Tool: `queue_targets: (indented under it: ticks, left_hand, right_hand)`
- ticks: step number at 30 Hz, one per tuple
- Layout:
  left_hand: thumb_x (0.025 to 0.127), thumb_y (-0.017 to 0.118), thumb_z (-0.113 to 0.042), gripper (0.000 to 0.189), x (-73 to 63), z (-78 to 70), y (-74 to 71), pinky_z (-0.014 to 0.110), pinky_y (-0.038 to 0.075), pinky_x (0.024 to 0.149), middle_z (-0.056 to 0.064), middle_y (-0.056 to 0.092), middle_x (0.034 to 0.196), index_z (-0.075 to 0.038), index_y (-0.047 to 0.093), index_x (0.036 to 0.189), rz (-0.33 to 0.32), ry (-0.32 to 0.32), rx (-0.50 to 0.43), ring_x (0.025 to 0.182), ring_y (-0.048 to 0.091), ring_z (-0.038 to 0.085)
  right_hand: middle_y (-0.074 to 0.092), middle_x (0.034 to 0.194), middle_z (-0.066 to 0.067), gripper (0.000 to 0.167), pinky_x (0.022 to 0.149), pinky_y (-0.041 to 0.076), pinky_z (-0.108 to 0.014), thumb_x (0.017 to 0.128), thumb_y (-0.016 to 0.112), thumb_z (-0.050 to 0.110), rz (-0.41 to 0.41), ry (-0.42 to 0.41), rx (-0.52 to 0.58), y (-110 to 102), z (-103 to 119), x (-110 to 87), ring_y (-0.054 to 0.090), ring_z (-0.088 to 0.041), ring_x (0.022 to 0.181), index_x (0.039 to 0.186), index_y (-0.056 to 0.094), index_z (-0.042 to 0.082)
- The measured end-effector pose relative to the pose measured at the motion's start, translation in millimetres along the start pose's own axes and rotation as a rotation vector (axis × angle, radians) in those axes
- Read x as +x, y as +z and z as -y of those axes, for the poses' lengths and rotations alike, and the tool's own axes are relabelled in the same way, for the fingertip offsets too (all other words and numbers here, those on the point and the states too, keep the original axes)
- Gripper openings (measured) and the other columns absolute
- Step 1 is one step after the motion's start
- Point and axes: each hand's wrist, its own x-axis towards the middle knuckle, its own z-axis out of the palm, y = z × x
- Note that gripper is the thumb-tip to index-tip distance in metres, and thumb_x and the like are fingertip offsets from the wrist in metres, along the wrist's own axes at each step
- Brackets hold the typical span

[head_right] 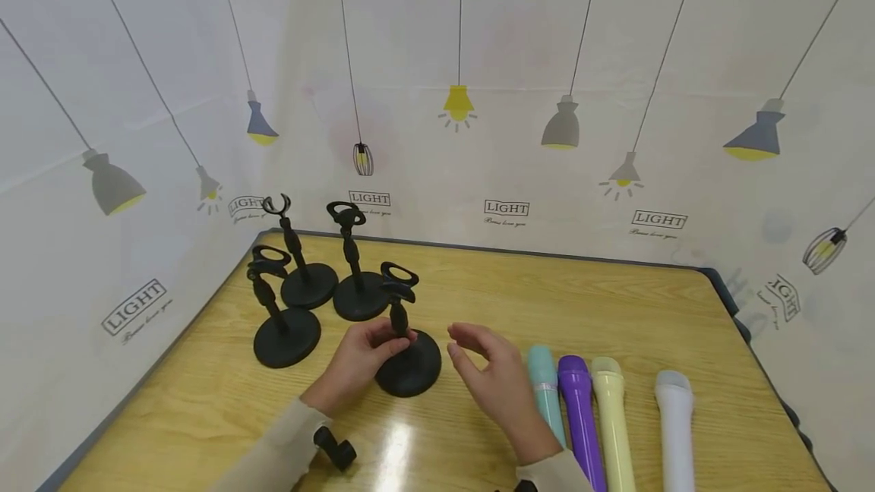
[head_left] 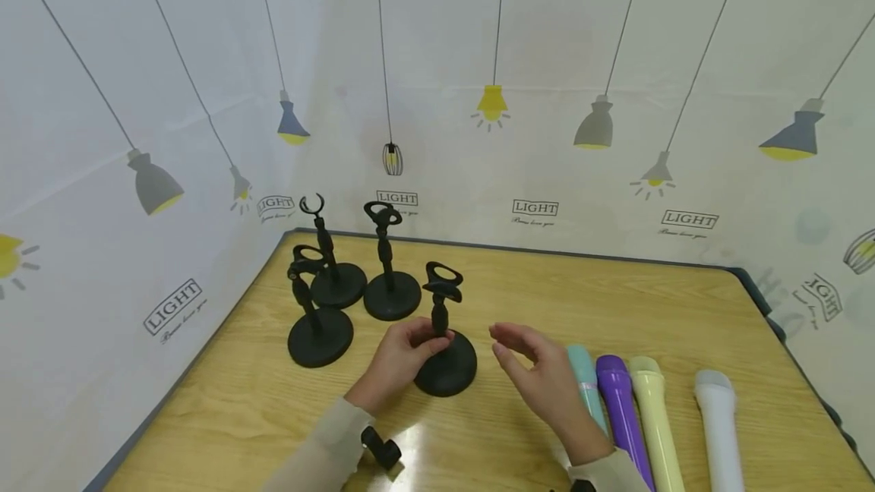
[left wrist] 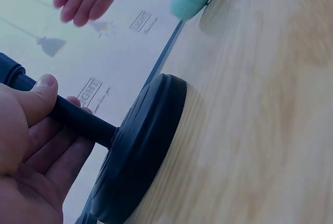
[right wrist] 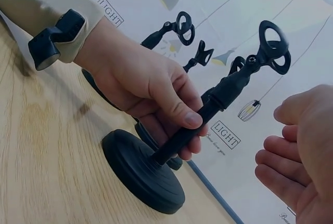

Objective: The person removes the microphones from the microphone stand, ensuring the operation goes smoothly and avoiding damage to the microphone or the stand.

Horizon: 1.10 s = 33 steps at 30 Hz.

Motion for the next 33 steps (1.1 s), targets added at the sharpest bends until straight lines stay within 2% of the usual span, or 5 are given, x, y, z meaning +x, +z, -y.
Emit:
queue_targets:
  ticks: [7,11,19,26,33]
  left_hand:
    - [0.102,0.077,-0.021,0.019,-5.0,7.4,-17.5,0.035,0.060,0.104,0.009,0.081,0.121,-0.013,0.080,0.120,-0.043,-0.053,-0.046,0.117,0.075,0.018]
    - [0.101,0.077,-0.018,0.020,-8.3,10.4,-27.3,0.035,0.060,0.105,0.008,0.082,0.121,-0.012,0.080,0.120,-0.093,-0.071,-0.042,0.117,0.075,0.017]
    - [0.102,0.076,-0.018,0.018,-17.7,12.8,-48.4,0.035,0.060,0.105,0.006,0.082,0.123,-0.012,0.081,0.119,-0.176,-0.092,-0.010,0.118,0.076,0.017]
    - [0.105,0.073,-0.018,0.026,-22.5,15.2,-63.8,0.029,0.060,0.104,0.006,0.080,0.127,-0.007,0.077,0.128,-0.223,-0.130,0.022,0.122,0.074,0.019]
    - [0.104,0.074,-0.021,0.025,-24.6,15.3,-72.9,0.042,0.059,0.109,0.003,0.081,0.126,-0.011,0.079,0.126,-0.250,-0.131,0.089,0.122,0.074,0.021]
  right_hand:
    - [0.080,0.124,-0.010,0.026,0.097,0.064,-0.042,0.101,0.076,0.008,0.026,0.012,-0.007,8,3,4.5,0.079,-0.031,0.112,0.127,0.076,0.004]
    - [0.080,0.126,-0.010,0.028,0.097,0.064,-0.047,0.102,0.076,0.010,0.066,0.031,-0.002,12,5,8.2,0.078,-0.031,0.114,0.129,0.075,0.005]
    - [0.079,0.126,-0.012,0.028,0.100,0.063,-0.045,0.100,0.076,0.006,0.117,0.037,0.033,21,9,13.1,0.077,-0.032,0.115,0.128,0.075,0.003]
    - [0.079,0.127,-0.010,0.028,0.103,0.061,-0.044,0.101,0.075,0.006,0.162,0.100,0.044,28,12,12.6,0.076,-0.031,0.118,0.129,0.075,0.005]
    - [0.079,0.127,-0.010,0.027,0.103,0.062,-0.043,0.101,0.075,0.006,0.168,0.105,0.044,31,14,12.5,0.076,-0.030,0.118,0.128,0.075,0.005]
